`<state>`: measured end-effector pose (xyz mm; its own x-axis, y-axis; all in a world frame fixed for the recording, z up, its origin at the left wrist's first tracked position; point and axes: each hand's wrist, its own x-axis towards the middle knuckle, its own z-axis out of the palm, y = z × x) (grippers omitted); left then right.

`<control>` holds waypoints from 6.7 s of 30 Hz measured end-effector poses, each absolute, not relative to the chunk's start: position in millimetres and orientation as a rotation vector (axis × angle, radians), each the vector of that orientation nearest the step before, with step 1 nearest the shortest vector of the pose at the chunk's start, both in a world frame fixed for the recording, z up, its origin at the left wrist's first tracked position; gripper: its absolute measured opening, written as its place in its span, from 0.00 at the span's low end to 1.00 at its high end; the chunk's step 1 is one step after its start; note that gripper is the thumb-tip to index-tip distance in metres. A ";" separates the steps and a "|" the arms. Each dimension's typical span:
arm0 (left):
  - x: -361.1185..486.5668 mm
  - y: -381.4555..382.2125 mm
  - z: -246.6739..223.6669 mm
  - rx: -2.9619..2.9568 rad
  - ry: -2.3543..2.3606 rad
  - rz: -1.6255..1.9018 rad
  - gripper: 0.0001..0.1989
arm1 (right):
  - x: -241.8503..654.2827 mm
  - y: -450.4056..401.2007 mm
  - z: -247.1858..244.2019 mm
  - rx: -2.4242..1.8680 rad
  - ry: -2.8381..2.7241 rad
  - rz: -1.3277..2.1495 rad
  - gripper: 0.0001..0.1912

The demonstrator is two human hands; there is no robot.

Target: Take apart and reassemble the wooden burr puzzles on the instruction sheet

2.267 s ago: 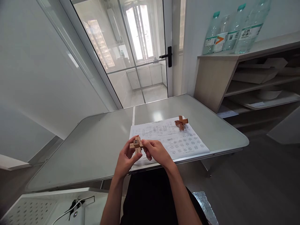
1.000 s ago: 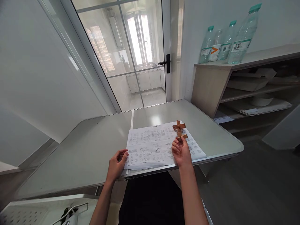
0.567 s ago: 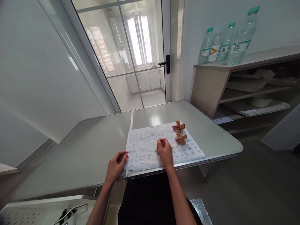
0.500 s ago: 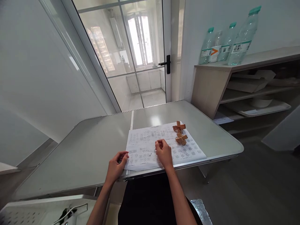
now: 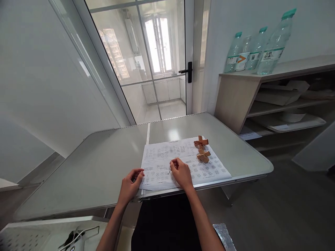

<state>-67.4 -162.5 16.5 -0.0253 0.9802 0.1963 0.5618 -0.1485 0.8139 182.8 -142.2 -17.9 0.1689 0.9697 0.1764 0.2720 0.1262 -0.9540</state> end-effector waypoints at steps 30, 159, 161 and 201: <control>-69.1 -164.4 11.2 1.759 1.601 1.074 0.17 | 186.1 -153.0 -19.3 -1.353 -1.341 0.815 0.18; -68.3 -166.1 10.6 1.780 1.594 1.061 0.15 | 190.3 -141.6 26.0 -1.042 -1.812 1.284 0.25; -68.3 -166.7 11.8 1.780 1.589 1.074 0.14 | 180.4 -148.5 32.4 -1.071 -1.997 1.190 0.23; -74.8 -180.7 11.5 1.880 1.248 0.875 0.45 | 160.0 -159.0 28.8 -1.132 -2.496 0.661 0.14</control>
